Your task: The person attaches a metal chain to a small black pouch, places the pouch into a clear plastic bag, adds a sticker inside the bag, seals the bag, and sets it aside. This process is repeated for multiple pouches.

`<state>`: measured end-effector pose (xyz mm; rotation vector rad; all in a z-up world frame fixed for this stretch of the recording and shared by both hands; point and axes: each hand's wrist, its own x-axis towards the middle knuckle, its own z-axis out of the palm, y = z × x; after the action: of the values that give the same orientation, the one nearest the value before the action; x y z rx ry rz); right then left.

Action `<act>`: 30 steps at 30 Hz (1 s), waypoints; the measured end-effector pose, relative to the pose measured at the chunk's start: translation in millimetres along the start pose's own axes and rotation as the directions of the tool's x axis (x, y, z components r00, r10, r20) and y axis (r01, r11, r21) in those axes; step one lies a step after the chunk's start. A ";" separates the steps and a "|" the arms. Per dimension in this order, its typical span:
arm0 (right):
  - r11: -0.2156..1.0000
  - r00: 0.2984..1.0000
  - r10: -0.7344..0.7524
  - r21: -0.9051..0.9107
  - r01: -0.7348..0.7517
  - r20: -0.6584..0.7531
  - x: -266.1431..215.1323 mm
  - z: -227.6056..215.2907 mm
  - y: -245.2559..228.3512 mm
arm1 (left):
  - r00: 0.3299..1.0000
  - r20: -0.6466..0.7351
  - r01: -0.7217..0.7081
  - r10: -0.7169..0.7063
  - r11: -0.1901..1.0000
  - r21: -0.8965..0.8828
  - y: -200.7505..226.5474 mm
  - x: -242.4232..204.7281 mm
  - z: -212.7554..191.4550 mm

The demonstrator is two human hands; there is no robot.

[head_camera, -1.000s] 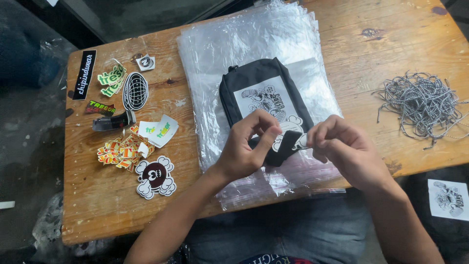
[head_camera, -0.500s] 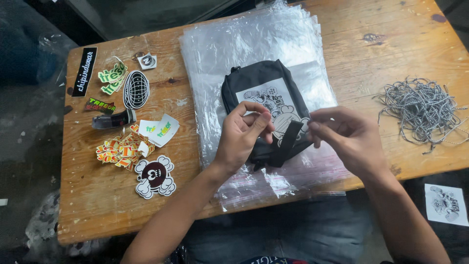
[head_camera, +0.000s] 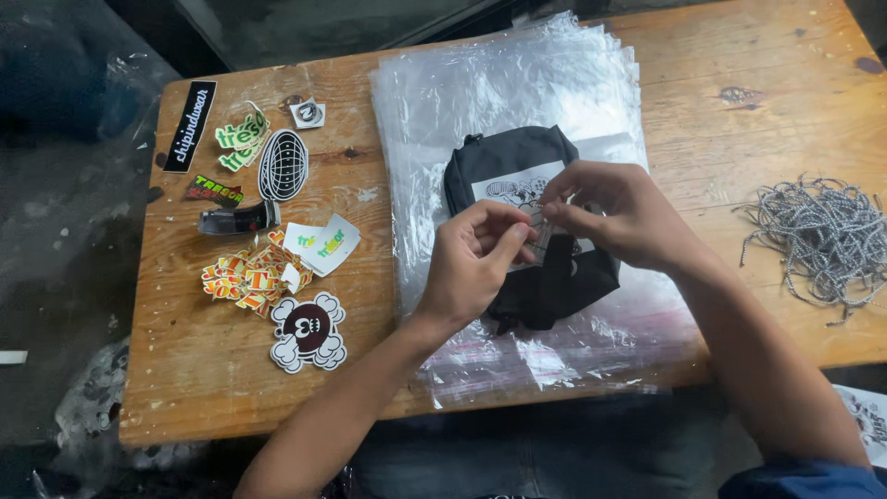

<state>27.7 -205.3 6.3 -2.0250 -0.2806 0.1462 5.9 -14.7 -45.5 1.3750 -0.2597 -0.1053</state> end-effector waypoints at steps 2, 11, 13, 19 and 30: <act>0.992 0.992 -0.119 0.049 0.121 -0.027 -0.1 4.0 16.1 | 0.999 0.002 -0.036 0.036 0.997 0.070 -2.0 -0.6 -0.1; 0.957 0.961 -0.254 0.112 0.266 -0.109 -11.3 18.3 26.8 | 0.993 -0.014 -0.113 0.116 0.984 0.139 -4.2 -1.2 -0.5; 0.946 0.945 -0.300 0.088 0.312 -0.127 -11.6 20.0 24.4 | 0.993 -0.014 -0.110 0.113 0.984 0.141 -4.5 -2.0 -0.5; 0.914 0.909 -0.393 0.053 0.403 -0.139 -12.2 21.4 17.8 | 0.991 -0.028 -0.120 0.127 0.976 0.181 -3.2 -2.4 -1.6; 0.842 0.841 -0.539 -0.062 0.536 -0.036 -10.3 10.5 14.7 | 0.995 0.072 -0.072 0.065 0.993 0.096 3.8 5.2 -7.9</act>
<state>17.4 -205.3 -11.7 -1.9170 -0.8158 -0.2711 12.5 -7.6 -42.5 1.4603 -0.3739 -0.0837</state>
